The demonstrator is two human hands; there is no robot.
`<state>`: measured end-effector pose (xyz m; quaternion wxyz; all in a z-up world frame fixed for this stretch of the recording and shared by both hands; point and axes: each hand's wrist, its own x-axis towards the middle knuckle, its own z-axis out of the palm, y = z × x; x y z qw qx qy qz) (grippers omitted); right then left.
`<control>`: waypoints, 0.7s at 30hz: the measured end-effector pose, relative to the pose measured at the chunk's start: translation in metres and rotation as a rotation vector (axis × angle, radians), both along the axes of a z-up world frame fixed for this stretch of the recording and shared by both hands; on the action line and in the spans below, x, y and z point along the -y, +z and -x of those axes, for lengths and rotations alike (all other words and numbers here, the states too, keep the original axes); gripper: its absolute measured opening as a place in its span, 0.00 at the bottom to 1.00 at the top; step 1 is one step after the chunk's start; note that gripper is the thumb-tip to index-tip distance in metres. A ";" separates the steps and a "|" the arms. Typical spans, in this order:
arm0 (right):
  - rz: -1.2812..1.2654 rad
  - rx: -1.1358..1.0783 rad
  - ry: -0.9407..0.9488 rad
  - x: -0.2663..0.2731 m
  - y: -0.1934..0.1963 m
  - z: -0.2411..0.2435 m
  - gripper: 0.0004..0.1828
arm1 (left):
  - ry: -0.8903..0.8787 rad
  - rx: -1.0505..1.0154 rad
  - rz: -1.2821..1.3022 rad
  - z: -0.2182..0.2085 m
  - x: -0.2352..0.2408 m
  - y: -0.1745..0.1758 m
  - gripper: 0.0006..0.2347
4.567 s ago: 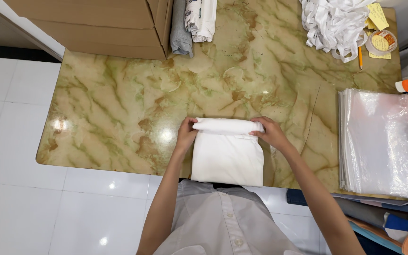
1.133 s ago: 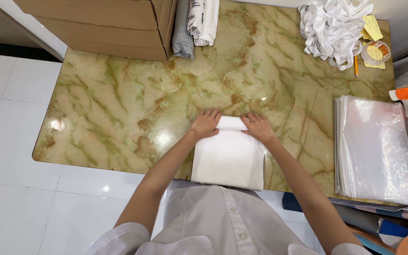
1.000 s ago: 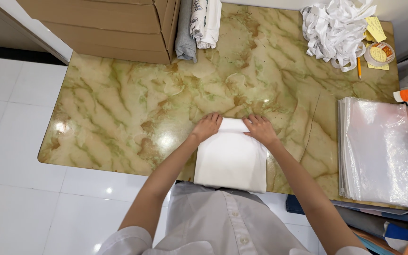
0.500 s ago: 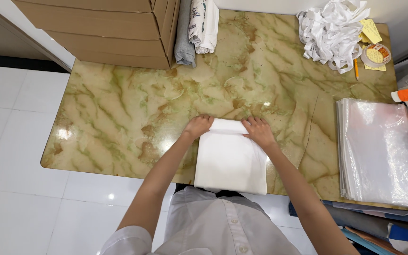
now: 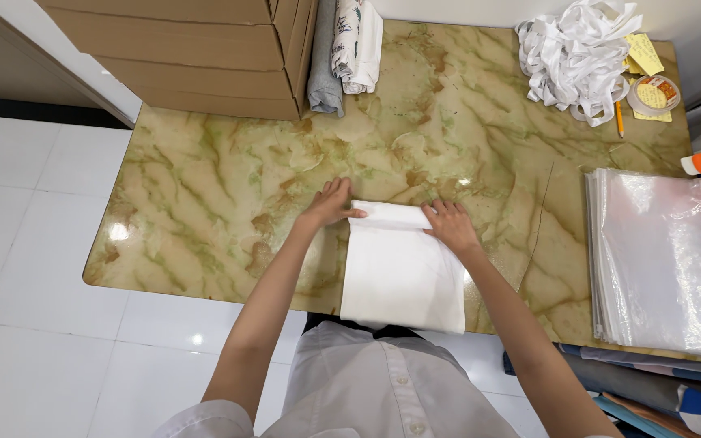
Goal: The person takes a patterned shirt and a white shirt from a clothing rack, then folds each one by hand on a marble-patterned table. The person places the folded shirts into a stack on the table.
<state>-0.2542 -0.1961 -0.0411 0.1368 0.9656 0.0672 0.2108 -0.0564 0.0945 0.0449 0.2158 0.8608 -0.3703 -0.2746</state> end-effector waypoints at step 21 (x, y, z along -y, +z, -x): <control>0.041 0.035 0.008 0.000 -0.010 0.001 0.31 | -0.101 -0.079 -0.677 -0.028 0.037 -0.040 0.59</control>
